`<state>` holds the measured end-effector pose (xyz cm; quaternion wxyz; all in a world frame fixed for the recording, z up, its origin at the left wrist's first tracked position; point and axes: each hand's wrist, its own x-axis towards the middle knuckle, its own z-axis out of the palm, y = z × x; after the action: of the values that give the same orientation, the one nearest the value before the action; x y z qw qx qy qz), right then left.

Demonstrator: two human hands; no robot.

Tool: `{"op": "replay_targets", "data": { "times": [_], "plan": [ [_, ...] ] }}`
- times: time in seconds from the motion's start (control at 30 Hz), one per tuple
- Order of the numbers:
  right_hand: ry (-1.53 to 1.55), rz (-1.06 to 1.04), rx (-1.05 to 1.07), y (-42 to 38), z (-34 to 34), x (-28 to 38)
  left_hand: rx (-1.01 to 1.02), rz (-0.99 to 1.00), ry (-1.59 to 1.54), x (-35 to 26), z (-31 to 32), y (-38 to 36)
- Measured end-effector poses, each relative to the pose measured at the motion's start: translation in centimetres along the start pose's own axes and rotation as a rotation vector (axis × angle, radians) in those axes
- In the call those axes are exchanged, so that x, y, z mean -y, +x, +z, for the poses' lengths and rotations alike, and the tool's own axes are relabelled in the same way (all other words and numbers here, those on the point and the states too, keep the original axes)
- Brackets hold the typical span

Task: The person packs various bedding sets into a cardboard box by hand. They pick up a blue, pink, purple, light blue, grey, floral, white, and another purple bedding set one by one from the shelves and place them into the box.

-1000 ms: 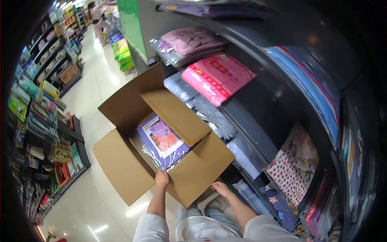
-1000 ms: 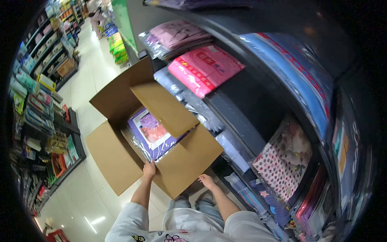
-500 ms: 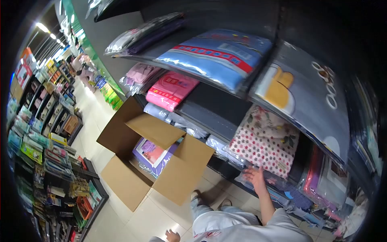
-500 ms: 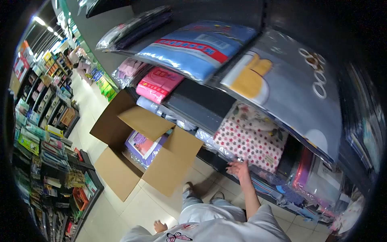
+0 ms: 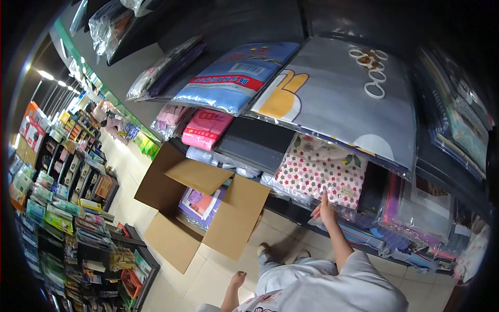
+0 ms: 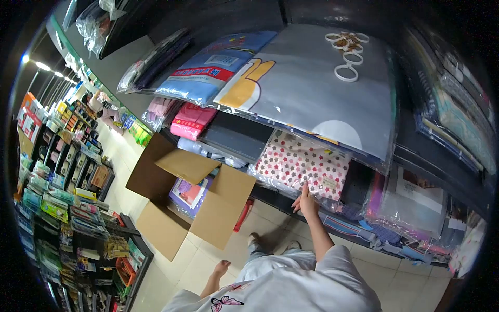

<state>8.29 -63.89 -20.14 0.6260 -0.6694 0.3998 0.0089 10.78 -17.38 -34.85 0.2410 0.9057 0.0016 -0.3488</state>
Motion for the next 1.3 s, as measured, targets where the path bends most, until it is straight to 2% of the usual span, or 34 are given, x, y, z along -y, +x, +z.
{"op": "replay_targets", "data": {
  "times": [0.07,0.13,0.2,0.27,0.33,0.4,0.47,0.53,0.57,0.6,0.63,0.67,0.7,0.73,0.77,0.83,0.97,1.0,1.07,1.13,1.27,1.3],
  "plan": [
    [0.2,-0.101,-0.048,-0.8,0.4,0.3,0.024,0.0,-0.021,-5.2,-1.2,-0.8],
    [0.24,-0.138,0.072,0.2,0.2,-0.8,-0.028,0.111,-0.158,-5.7,1.0,2.9],
    [0.289,-0.149,0.111,-2.1,-0.3,1.2,-0.021,0.298,-0.341,-10.6,1.4,2.8],
    [0.225,-0.17,0.09,-3.4,-1.1,1.6,0.102,0.342,-0.564,-16.8,0.9,1.0],
    [0.212,-0.166,0.187,-4.8,-1.8,1.7,0.289,0.338,-0.799,-22.5,-0.6,-1.7],
    [0.227,-0.164,0.169,-9.1,-1.8,1.8,0.469,0.299,-1.014,-25.6,-1.1,-2.7],
    [0.102,-0.149,0.216,-11.2,-1.3,-0.8,0.614,0.311,-1.243,-26.0,-1.0,-1.3],
    [0.136,-0.004,0.206,-14.1,-0.7,-2.6,0.587,0.302,-1.284,-27.4,-2.1,-1.9],
    [0.077,-0.049,0.185,-15.6,-0.2,-4.2,0.503,0.494,-1.071,-28.1,-2.1,-1.5],
    [0.023,-0.089,0.153,-16.6,-0.2,-5.2,0.095,0.993,-0.415,-24.3,-0.3,4.6],
    [0.024,-0.084,0.143,-17.5,-0.7,-4.1,0.285,0.756,-0.68,-24.4,-0.4,7.4],
    [-0.171,-0.071,0.155,-18.9,-1.2,-2.2,0.47,0.492,-0.927,-25.1,-0.8,8.9],
    [-0.366,-0.056,0.169,-19.6,-1.3,-1.1,0.637,0.336,-0.926,-25.9,-2.0,9.4],
    [-0.365,-0.045,0.161,-19.8,-1.1,-1.0,0.8,0.176,-0.916,-27.6,-3.2,9.1],
    [-0.452,-0.078,0.153,-19.9,-0.9,-0.9,0.802,0.055,-0.943,-32.2,-5.5,4.7],
    [-0.622,-0.115,0.157,-20.4,-0.8,1.0,0.833,0.079,-0.902,-36.9,-7.5,0.7],
    [-0.617,-0.135,0.215,-22.4,-3.2,-0.2,0.891,0.19,-0.747,-40.9,-10.1,-2.5],
    [-0.614,-0.144,0.236,-21.2,-0.2,3.5,0.891,0.188,-0.758,-40.3,-10.3,-2.2],
    [-0.607,-0.17,0.275,-20.9,0.5,5.1,0.815,0.302,-0.532,-38.5,-11.1,-1.3],
    [-0.597,-0.197,0.319,-21.4,0.9,5.4,0.811,0.248,-0.576,-36.9,-11.9,-1.6],
    [-0.583,-0.238,0.441,-21.6,3.1,7.5,0.626,0.327,-0.595,-33.8,-14.3,-3.5],
    [-0.58,-0.245,0.478,-21.8,-1.3,5.9,0.544,0.299,-0.644,-32.9,-15.1,-4.0]
  ]
}}
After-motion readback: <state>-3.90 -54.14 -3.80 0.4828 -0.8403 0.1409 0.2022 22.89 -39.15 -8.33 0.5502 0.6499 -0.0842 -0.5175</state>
